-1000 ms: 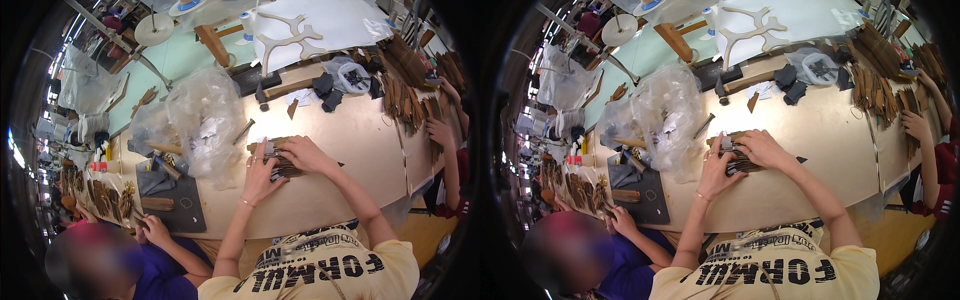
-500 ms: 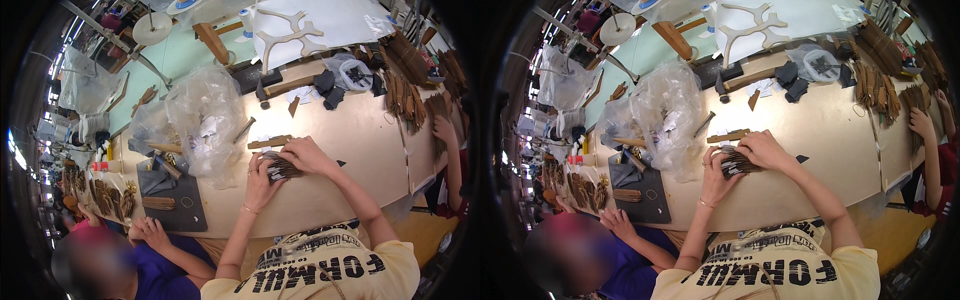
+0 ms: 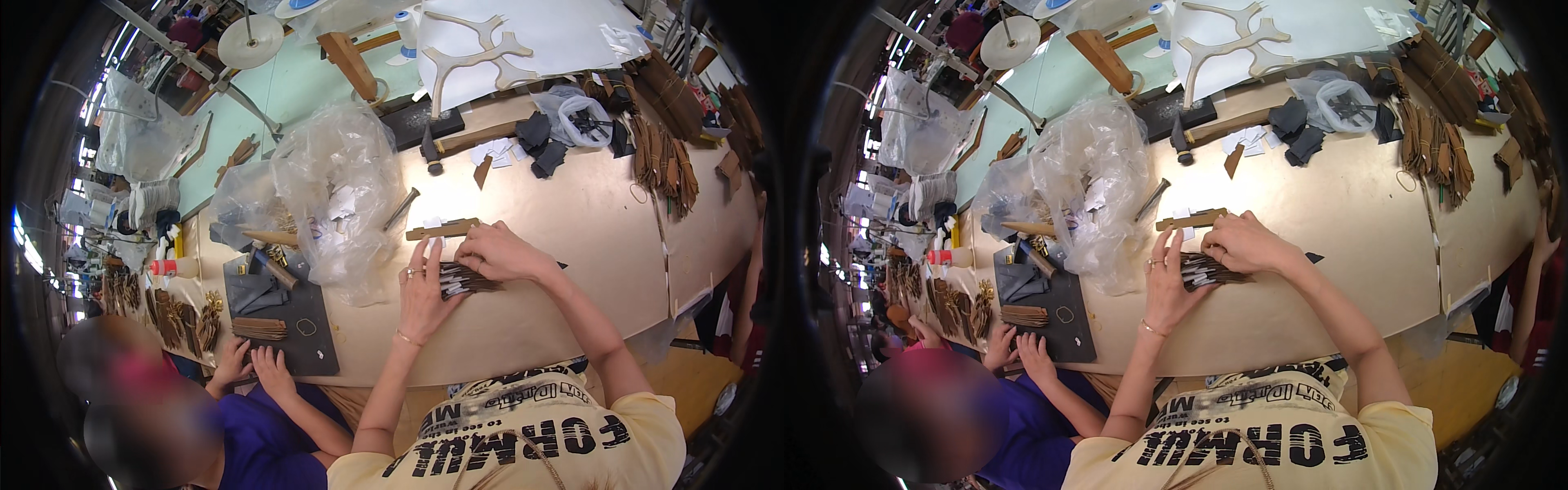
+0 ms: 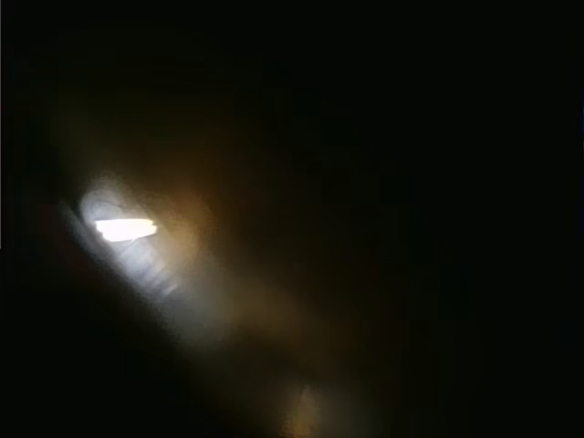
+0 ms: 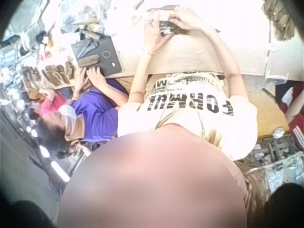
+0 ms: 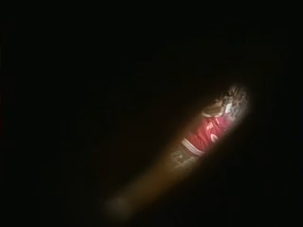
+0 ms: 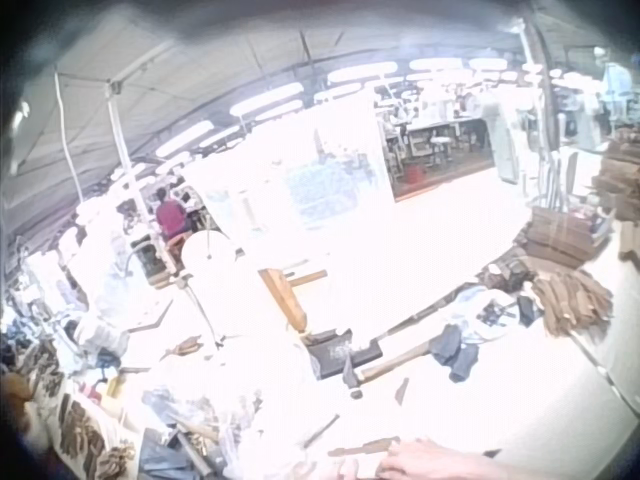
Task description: The person sorts and arranges small leather strips and black leather pieces on a worktable. They separate bundles, lay out individual strips in rows, and handle black pieces, organizing them into groups.
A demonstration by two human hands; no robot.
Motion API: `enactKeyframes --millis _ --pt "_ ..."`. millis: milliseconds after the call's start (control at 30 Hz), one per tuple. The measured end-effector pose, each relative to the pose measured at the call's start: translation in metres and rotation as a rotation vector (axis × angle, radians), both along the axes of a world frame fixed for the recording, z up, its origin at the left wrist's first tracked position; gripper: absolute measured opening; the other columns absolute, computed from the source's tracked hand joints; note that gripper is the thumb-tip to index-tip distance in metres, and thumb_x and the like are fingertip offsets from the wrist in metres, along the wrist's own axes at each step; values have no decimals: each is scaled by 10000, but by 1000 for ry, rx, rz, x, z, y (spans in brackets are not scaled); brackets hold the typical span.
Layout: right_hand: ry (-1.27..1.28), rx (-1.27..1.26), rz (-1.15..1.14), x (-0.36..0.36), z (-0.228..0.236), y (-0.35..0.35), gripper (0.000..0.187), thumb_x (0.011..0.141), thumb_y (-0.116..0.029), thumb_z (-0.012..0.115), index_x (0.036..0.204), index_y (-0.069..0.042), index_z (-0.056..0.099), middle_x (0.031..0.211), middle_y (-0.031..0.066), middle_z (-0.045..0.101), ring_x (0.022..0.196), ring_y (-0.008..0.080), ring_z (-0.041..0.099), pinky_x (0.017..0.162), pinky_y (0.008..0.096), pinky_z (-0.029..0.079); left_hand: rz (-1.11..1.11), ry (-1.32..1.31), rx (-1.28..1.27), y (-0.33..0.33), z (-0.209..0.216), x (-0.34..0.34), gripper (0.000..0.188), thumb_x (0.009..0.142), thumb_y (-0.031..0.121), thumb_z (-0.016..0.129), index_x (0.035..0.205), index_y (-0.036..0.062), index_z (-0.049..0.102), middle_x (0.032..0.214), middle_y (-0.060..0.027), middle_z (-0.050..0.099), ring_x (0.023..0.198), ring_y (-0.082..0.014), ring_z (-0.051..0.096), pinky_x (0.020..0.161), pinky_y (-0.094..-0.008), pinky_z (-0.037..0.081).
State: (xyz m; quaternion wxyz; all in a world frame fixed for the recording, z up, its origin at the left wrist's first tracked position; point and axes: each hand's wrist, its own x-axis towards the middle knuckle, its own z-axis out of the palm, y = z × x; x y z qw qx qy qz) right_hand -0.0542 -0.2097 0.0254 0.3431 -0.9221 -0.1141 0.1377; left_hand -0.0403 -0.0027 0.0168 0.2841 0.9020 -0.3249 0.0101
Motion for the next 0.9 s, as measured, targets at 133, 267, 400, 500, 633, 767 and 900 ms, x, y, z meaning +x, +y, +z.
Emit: enactKeyframes --millis 133,267,400,500,633,767,900 --pt "-49 -1 22 -2 3 -2 221 919 -216 543 1000 -87 704 956 106 634 985 291 575 868 438 400 -135 -105 137 4 5 -1 720 690 321 843 1299 91 535 1248 -80 579 1135 -265 540 986 -424 344" --pt "-57 98 -169 11 1 -15 231 895 -241 616 1051 -91 698 990 110 629 1002 283 569 886 427 408 -150 -7 94 7 0 1 698 706 325 831 1294 81 545 1166 -74 623 1087 -240 570 988 -418 329" --pt "-261 -21 -372 24 -6 -14 354 853 -285 702 1144 -88 662 975 106 645 988 294 589 896 408 412 -121 71 80 8 -3 0 770 722 348 827 1355 67 491 1115 -74 638 1020 -238 593 982 -418 327" --pt "-146 -94 -306 28 -11 -5 407 831 -292 732 1160 -72 635 913 75 653 967 277 606 888 413 407 -91 65 77 8 -4 -4 772 718 347 845 1334 49 488 1141 -67 664 1026 -240 611 984 -414 325" --pt "-203 -50 -254 23 -13 0 277 794 -229 749 1029 -94 694 869 62 651 916 256 610 870 393 391 -75 97 11 10 -10 -8 786 686 319 863 1334 70 495 1167 -63 655 1042 -231 608 990 -410 318" --pt "-94 39 -153 9 -8 -10 141 799 -191 726 913 -109 741 926 75 662 949 250 608 865 400 409 -93 20 -18 10 -11 -12 711 665 265 867 1275 95 543 1241 -83 606 1088 -234 584 991 -412 319" --pt "-32 50 -113 -3 -3 -14 169 808 -173 711 960 -111 755 918 81 657 950 255 608 858 402 428 -23 -50 60 8 -2 -18 642 654 252 870 1212 104 590 1351 -118 533 1143 -248 565 1009 -410 318"
